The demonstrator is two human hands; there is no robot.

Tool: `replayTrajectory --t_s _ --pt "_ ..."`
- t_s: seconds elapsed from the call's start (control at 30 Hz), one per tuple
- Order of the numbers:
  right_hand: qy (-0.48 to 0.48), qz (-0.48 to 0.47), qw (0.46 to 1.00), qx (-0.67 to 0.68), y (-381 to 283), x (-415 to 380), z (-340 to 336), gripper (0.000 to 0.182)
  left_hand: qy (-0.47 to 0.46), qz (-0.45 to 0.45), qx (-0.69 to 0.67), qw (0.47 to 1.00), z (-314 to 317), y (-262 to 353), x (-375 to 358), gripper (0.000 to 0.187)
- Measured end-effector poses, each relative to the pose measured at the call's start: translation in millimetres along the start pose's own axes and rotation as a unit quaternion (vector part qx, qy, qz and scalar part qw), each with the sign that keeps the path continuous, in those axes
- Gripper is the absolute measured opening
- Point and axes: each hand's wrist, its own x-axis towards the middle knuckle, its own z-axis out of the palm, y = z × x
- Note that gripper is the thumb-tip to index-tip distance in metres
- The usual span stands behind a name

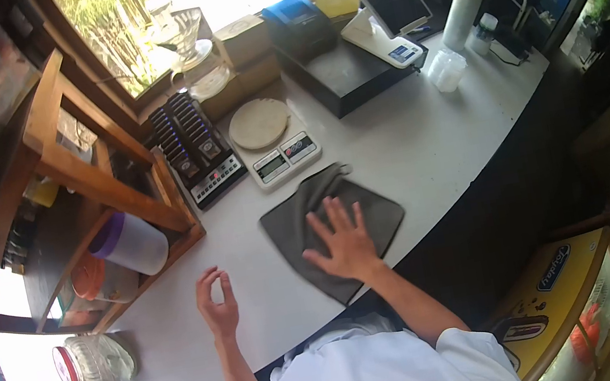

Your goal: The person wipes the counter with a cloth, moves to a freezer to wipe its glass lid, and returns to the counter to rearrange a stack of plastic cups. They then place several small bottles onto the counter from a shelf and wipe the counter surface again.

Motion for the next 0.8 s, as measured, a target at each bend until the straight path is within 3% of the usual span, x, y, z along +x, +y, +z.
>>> replayTrajectory --t_s 0.07,0.17,0.2,0.3,0.37,0.47,0.5,0.63,0.77,0.8 --pt "0.004 -0.128 0.989 0.069 -12.5 -2.9 -3.6 0.072 -0.050 0.020 -0.030 0.998 38.5 36.1 7.9 0.014" --pt "-0.008 -0.201 0.960 0.195 38.0 -2.0 -3.1 0.063 -0.131 0.054 -0.050 0.989 101.7 86.7 7.8 0.027" --pt "0.021 -0.187 0.960 0.208 65.1 -1.7 -14.9 0.054 -0.154 0.072 -0.045 0.984 119.0 102.8 5.4 0.030" --pt "0.067 -0.091 0.985 0.130 180.9 -0.4 -44.1 0.049 -0.227 0.105 -0.040 0.967 161.5 135.9 -0.7 0.040" --pt "0.110 0.043 0.990 0.080 266.7 -3.9 -62.5 0.055 -0.239 0.081 -0.035 0.967 178.5 154.3 -3.7 0.038" --pt "0.076 0.286 0.955 -0.005 354.2 -11.6 -100.1 0.086 -0.228 0.036 -0.011 0.973 192.5 165.1 -3.6 0.035" --pt "0.067 0.323 0.944 -0.006 369.8 -10.9 -106.1 0.093 -0.219 0.022 0.002 0.976 195.7 168.4 -2.8 0.034" --pt "0.094 0.254 0.962 -0.029 354.5 -3.2 -80.1 0.092 -0.189 0.002 0.024 0.982 209.7 188.9 0.8 0.032" --pt "0.031 0.030 0.995 0.086 254.5 -2.3 -65.8 0.084 -0.174 0.041 -0.001 0.984 244.3 225.0 6.5 0.036" --pt "0.043 -0.029 0.989 0.139 230.2 -4.1 -64.9 0.074 -0.193 0.047 -0.007 0.980 253.7 228.3 7.2 0.041"
